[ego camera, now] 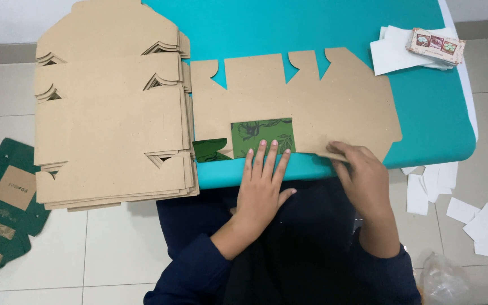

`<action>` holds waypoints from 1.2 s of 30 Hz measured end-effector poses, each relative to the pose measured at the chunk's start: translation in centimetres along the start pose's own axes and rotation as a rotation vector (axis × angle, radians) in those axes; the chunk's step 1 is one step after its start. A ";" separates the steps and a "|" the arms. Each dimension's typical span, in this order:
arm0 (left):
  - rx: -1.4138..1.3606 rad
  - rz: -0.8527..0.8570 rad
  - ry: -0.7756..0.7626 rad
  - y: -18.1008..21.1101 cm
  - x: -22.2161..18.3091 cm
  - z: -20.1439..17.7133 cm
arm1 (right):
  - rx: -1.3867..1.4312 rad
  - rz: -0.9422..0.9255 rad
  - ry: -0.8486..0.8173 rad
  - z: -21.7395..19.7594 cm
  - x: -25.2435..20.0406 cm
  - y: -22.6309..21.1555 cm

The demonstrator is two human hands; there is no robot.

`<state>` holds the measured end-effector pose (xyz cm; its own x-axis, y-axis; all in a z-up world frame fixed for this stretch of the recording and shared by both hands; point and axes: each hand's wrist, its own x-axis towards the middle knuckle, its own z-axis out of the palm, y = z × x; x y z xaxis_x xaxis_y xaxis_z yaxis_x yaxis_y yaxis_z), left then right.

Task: Assembling a cardboard box by folding pre-cut sheets and tucking in flaps.

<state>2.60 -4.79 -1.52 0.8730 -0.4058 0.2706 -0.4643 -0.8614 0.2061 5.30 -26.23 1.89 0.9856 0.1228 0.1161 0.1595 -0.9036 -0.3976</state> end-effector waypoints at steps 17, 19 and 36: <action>0.217 -0.039 0.034 1.9 1.5 -0.1 | -0.351 -0.161 0.370 4.1 0.7 -2.7; 0.221 -0.045 0.034 1.9 1.8 -0.1 | -0.385 -0.168 0.357 4.5 0.2 -3.4; 0.255 -0.055 0.033 2.0 2.7 -0.2 | -0.220 -0.409 0.562 5.2 0.9 -3.3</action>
<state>3.95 -7.51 -0.17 0.8883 -0.3500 0.2973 -0.3602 -0.9326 -0.0217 5.97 -20.98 -1.38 0.6624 0.2927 0.6896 0.4360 -0.8992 -0.0371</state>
